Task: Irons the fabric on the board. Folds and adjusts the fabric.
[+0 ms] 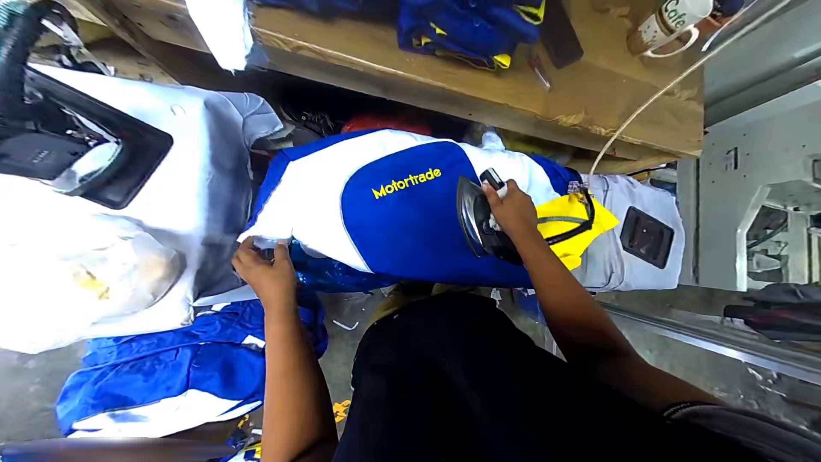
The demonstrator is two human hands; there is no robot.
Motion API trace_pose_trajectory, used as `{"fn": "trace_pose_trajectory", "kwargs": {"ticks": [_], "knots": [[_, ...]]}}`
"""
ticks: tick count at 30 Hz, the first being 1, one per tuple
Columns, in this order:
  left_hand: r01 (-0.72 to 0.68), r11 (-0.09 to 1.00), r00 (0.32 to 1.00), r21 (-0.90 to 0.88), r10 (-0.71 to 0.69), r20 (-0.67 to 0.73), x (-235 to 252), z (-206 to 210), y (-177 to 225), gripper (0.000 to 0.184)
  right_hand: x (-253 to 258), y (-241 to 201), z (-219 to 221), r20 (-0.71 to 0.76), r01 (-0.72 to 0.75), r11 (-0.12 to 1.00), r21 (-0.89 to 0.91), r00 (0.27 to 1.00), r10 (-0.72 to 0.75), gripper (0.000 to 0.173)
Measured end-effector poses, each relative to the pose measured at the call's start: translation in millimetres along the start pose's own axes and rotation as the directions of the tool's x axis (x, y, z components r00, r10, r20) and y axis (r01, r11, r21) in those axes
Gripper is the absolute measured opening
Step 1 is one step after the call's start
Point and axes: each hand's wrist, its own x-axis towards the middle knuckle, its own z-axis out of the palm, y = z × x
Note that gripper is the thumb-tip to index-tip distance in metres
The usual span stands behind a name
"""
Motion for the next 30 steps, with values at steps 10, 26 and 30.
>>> {"fn": "trace_pose_trajectory", "kwargs": {"ticks": [10,26,30], "knots": [[0.057,0.989,0.996,-0.135,-0.065,-0.053,25.4,8.1,-7.1,0.077,69.7,-75.7,-18.0,-0.015,0.123,0.992,-0.010,0.992,-0.123,0.072],[0.224,0.782,0.970,-0.581,-0.238,0.053,54.5,11.7,-9.1,0.071,25.1,-256.1,27.4,0.152,0.521,0.854,-0.019,0.845,-0.512,0.063],[0.334,0.736,0.940,-0.588,-0.303,0.156,61.3,11.4,-14.7,0.061,8.3,-258.2,33.2,0.227,0.601,0.797,-0.062,0.786,-0.575,0.062]]}}
